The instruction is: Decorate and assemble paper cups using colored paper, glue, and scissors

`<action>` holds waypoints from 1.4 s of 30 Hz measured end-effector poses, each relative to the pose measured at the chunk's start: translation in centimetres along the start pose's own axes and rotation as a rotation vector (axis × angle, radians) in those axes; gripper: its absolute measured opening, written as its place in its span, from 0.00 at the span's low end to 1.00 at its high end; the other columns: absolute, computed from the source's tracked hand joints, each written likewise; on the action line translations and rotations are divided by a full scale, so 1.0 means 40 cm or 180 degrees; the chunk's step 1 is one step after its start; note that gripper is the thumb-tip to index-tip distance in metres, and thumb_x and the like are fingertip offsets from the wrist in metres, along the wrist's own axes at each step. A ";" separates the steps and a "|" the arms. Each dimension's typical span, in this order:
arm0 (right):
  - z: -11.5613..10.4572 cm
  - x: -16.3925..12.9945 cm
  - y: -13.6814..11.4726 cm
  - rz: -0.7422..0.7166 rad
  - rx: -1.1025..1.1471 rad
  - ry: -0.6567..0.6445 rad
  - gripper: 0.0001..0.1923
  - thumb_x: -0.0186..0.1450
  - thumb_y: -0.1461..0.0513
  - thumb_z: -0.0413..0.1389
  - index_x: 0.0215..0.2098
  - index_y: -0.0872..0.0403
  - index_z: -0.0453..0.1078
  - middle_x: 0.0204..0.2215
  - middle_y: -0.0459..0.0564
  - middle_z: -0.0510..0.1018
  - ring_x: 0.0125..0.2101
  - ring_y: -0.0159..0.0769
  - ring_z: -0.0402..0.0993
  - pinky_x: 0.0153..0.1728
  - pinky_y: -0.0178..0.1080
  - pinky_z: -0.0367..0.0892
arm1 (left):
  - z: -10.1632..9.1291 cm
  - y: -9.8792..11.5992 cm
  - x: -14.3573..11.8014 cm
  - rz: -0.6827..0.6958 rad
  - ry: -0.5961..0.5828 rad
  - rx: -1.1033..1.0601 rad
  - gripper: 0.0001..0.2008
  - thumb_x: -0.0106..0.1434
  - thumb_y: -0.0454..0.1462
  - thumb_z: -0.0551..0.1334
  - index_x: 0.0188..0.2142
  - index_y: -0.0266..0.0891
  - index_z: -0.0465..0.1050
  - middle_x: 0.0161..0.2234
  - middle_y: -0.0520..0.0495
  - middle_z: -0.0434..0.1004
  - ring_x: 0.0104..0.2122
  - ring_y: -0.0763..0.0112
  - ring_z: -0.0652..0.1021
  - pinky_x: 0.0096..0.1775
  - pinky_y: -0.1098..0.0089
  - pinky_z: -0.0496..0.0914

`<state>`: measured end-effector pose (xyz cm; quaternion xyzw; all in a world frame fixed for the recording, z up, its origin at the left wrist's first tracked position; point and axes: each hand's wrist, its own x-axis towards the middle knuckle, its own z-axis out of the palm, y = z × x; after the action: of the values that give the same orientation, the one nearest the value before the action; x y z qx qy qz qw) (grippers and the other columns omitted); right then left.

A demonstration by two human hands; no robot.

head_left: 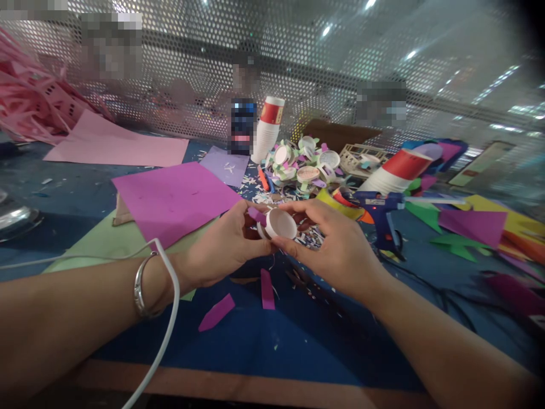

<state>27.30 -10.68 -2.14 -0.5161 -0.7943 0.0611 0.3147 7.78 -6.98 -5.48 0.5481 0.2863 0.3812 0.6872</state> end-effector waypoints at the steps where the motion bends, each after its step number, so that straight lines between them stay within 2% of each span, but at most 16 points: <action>1: 0.000 0.000 0.000 0.0004 0.0034 -0.0024 0.21 0.64 0.54 0.65 0.53 0.51 0.72 0.47 0.53 0.81 0.43 0.43 0.78 0.42 0.45 0.74 | 0.001 0.001 -0.001 -0.0009 -0.0014 0.0008 0.20 0.56 0.29 0.71 0.44 0.38 0.66 0.43 0.45 0.78 0.43 0.65 0.79 0.46 0.63 0.71; 8: -0.002 0.000 -0.005 -0.0069 0.0080 -0.0031 0.22 0.64 0.54 0.65 0.53 0.52 0.72 0.48 0.53 0.80 0.44 0.43 0.77 0.43 0.45 0.74 | 0.009 0.010 -0.012 0.0004 -0.0022 -0.0131 0.22 0.57 0.26 0.68 0.49 0.39 0.66 0.45 0.46 0.78 0.45 0.66 0.79 0.46 0.65 0.70; 13: -0.007 0.000 -0.007 -0.0087 0.0153 -0.0016 0.20 0.64 0.55 0.65 0.53 0.51 0.72 0.48 0.53 0.80 0.44 0.43 0.78 0.43 0.46 0.74 | 0.011 0.018 -0.013 -0.0043 0.0029 -0.0206 0.22 0.57 0.25 0.68 0.48 0.38 0.66 0.43 0.47 0.78 0.43 0.68 0.79 0.44 0.67 0.69; 18: -0.016 0.000 -0.006 -0.0221 0.0059 -0.0027 0.21 0.65 0.56 0.64 0.55 0.50 0.71 0.49 0.54 0.79 0.44 0.44 0.77 0.43 0.46 0.75 | 0.006 0.024 -0.010 -0.0010 -0.0100 -0.0012 0.22 0.59 0.29 0.69 0.51 0.38 0.65 0.39 0.46 0.78 0.39 0.67 0.78 0.43 0.65 0.70; 23: -0.020 -0.001 -0.004 -0.0322 -0.0024 -0.0049 0.23 0.66 0.57 0.63 0.58 0.48 0.69 0.51 0.53 0.78 0.47 0.46 0.76 0.47 0.50 0.74 | 0.007 0.027 -0.011 0.0055 -0.0248 -0.0061 0.25 0.60 0.31 0.70 0.55 0.38 0.65 0.47 0.41 0.79 0.46 0.62 0.79 0.46 0.63 0.71; 28: -0.019 0.001 0.003 -0.0413 -0.0075 -0.0049 0.22 0.66 0.57 0.64 0.57 0.48 0.69 0.50 0.53 0.77 0.50 0.46 0.74 0.51 0.51 0.72 | 0.016 0.037 -0.019 0.0002 -0.0277 -0.0204 0.29 0.60 0.28 0.68 0.60 0.39 0.65 0.46 0.42 0.79 0.47 0.63 0.79 0.48 0.64 0.70; 32: -0.019 0.001 0.011 -0.0472 -0.0135 -0.0074 0.22 0.66 0.58 0.63 0.56 0.49 0.68 0.50 0.54 0.77 0.48 0.47 0.75 0.47 0.50 0.73 | 0.021 0.037 -0.025 -0.0074 -0.0273 -0.0268 0.31 0.62 0.29 0.66 0.63 0.41 0.63 0.44 0.43 0.80 0.52 0.60 0.77 0.52 0.61 0.69; 34: -0.017 0.000 0.013 -0.0455 -0.0153 -0.0080 0.22 0.65 0.60 0.63 0.56 0.49 0.67 0.50 0.55 0.76 0.46 0.47 0.75 0.44 0.49 0.74 | 0.018 0.030 -0.027 -0.0081 -0.0292 -0.0267 0.30 0.63 0.31 0.66 0.63 0.42 0.64 0.41 0.44 0.81 0.50 0.60 0.78 0.51 0.60 0.70; 39: -0.012 -0.003 0.012 -0.0470 -0.0251 -0.0041 0.23 0.63 0.62 0.63 0.55 0.49 0.65 0.50 0.56 0.75 0.47 0.48 0.75 0.43 0.49 0.73 | 0.008 0.004 -0.027 0.0072 -0.0238 -0.0084 0.26 0.62 0.37 0.68 0.60 0.48 0.69 0.34 0.48 0.80 0.39 0.60 0.81 0.41 0.62 0.75; 42: -0.011 -0.003 0.011 -0.0527 -0.0331 -0.0025 0.23 0.63 0.63 0.63 0.55 0.49 0.65 0.51 0.56 0.74 0.47 0.48 0.74 0.45 0.50 0.73 | 0.009 0.002 -0.027 0.0096 -0.0190 -0.0012 0.26 0.62 0.38 0.68 0.59 0.48 0.69 0.33 0.48 0.80 0.38 0.60 0.81 0.39 0.63 0.75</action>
<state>27.95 -10.69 -2.03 -0.4641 -0.8375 -0.0045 0.2884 7.45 -8.08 -5.34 0.5622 0.2567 0.3756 0.6906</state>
